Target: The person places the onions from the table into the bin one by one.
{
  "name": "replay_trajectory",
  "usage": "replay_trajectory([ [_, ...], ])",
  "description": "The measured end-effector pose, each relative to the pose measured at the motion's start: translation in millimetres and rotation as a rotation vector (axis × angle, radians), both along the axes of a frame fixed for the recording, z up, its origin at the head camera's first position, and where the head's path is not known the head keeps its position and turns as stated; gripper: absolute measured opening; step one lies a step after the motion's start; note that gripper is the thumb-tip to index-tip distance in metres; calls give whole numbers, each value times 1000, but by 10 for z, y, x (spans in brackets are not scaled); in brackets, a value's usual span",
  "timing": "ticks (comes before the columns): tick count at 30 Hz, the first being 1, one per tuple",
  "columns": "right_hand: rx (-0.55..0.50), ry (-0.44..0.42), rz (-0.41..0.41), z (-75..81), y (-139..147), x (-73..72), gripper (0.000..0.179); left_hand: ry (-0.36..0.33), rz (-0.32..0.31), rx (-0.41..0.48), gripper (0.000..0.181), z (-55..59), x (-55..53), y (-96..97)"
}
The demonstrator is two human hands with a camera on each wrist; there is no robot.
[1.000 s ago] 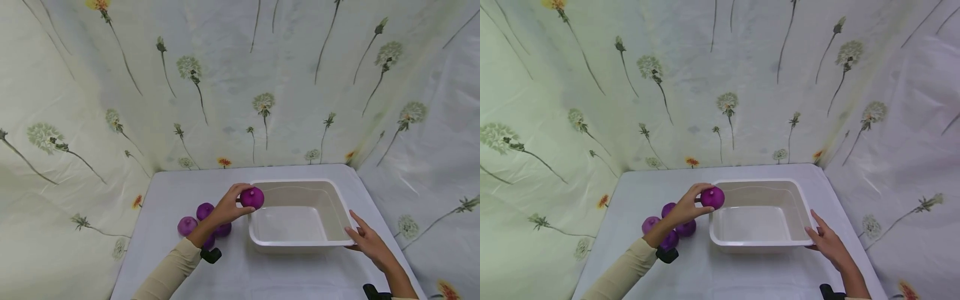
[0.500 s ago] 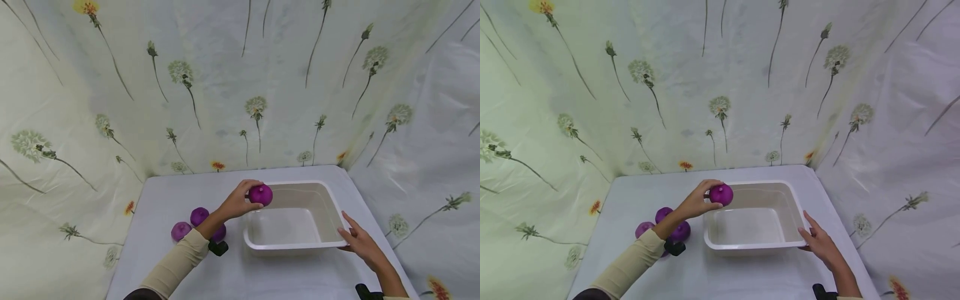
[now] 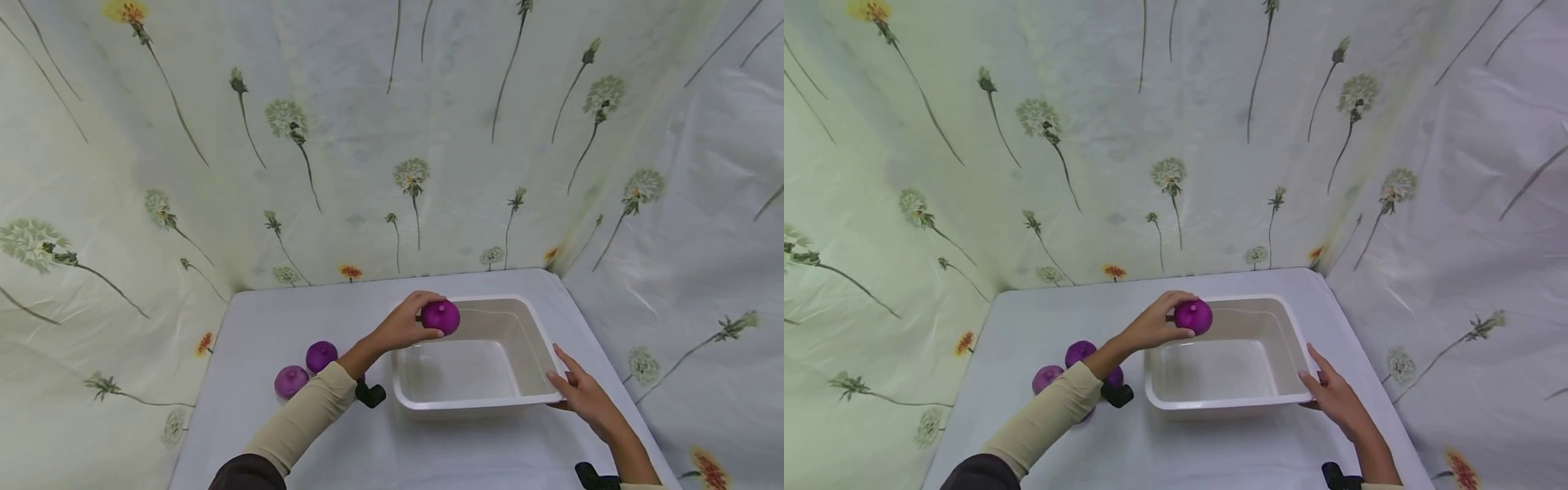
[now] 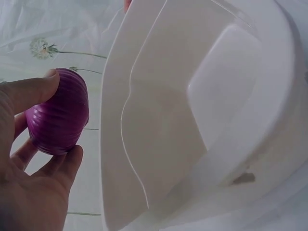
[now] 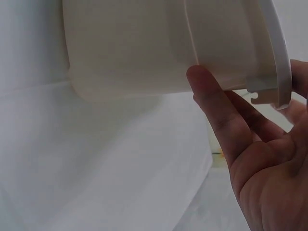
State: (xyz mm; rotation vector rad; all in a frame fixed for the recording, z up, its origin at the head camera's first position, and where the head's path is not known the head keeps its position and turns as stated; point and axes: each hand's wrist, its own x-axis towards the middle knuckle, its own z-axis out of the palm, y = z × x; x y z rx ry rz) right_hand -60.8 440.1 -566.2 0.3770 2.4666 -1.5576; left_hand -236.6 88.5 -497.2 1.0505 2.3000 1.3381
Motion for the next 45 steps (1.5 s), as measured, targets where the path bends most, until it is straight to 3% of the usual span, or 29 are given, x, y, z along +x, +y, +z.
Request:
replay_trajectory([
  [10,-1,-10,-32,7,9,17,81,-20,-97,33,64,-81,-81,307],
  [17,0,3,-32,-5,-16,20,79,-65,-121,14,65,-207,-97,414],
  [31,10,13,-33,28,-13,30,79,-93,-168,-32,66,-418,-139,570],
  [45,-30,10,-60,29,-10,54,77,-7,-187,-167,66,-591,-110,701],
])
